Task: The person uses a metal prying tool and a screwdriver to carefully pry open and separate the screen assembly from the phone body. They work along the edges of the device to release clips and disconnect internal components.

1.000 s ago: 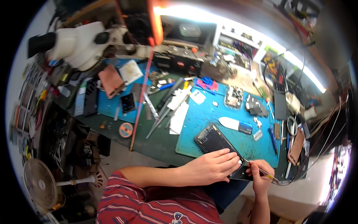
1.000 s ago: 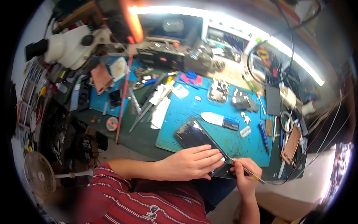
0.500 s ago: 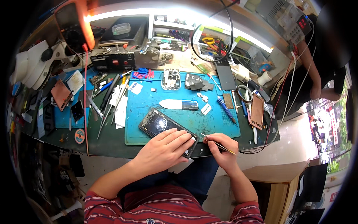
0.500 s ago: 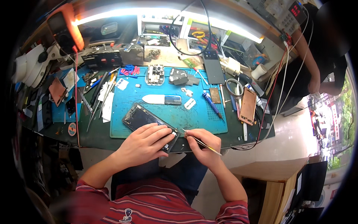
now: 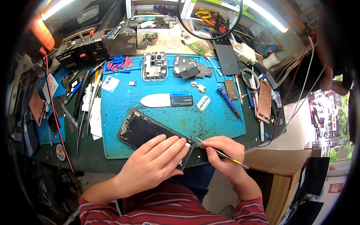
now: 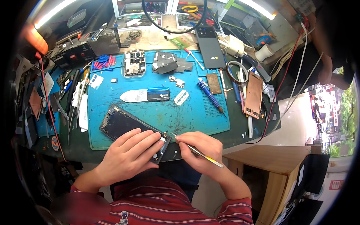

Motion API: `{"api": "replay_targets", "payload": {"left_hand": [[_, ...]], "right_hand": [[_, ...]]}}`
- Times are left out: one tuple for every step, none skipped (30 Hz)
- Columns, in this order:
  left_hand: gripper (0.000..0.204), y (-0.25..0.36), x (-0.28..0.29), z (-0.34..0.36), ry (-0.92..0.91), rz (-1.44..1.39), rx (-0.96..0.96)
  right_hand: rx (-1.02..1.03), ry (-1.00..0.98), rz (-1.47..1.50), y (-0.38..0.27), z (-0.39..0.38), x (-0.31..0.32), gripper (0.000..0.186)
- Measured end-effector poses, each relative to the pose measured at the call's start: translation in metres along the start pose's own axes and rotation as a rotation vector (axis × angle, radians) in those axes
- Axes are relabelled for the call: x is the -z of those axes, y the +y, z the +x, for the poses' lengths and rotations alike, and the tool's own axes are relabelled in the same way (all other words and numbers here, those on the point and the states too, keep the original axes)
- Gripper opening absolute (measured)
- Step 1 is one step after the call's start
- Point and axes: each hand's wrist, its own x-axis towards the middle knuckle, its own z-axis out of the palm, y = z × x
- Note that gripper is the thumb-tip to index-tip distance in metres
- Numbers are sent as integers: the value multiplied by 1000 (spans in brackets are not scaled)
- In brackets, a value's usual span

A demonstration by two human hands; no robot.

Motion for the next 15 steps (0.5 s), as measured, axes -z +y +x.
{"api": "replay_targets", "payload": {"left_hand": [[70, 0, -1, 0, -3, 0, -1], [67, -1, 0, 0, -2, 5, -10], [65, -1, 0, 1, -1, 10, -19], [62, -2, 0, 0, -1, 16, -27], [62, -2, 0, 1, -1, 13, -23], [62, -1, 0, 1, -2, 11, -18], [62, -1, 0, 1, -2, 9, -14], [65, -1, 0, 0, -1, 14, -11], [67, -1, 0, -1, -1, 20, -8], [70, -1, 0, -2, 0, 26, -4], [70, -1, -1, -2, 2, 28, -11], [70, -1, -2, -2, 5, 31, -17], [70, -2, -3, -2, 7, 34, -23], [70, -1, -2, -1, 5, 38, -25], [69, -1, -2, -1, 2, 44, -27]], "right_hand": [[-8, 0, 5, 0, -1, 0, 21], [-13, -2, 15, 0, 1, 0, 22], [12, -21, -14, -2, 5, 0, 23], [38, -40, -43, -4, 10, -1, 24], [62, -57, -73, -6, 14, -1, 25], [56, -64, -68, -8, 18, -2, 25], [51, -71, -62, -9, 21, -3, 26], [49, -81, -58, -10, 23, -4, 26], [28, -78, -62, -10, 20, -2, 26], [7, -76, -66, -9, 13, 2, 26], [-14, -72, -71, -8, 7, 5, 25], [-25, -46, -53, -7, 4, 3, 25], [-33, -49, -44, -7, 6, 2, 25], [-46, -43, -33, -12, 13, -3, 24], [-59, -36, -21, -15, 18, -7, 24]]}}
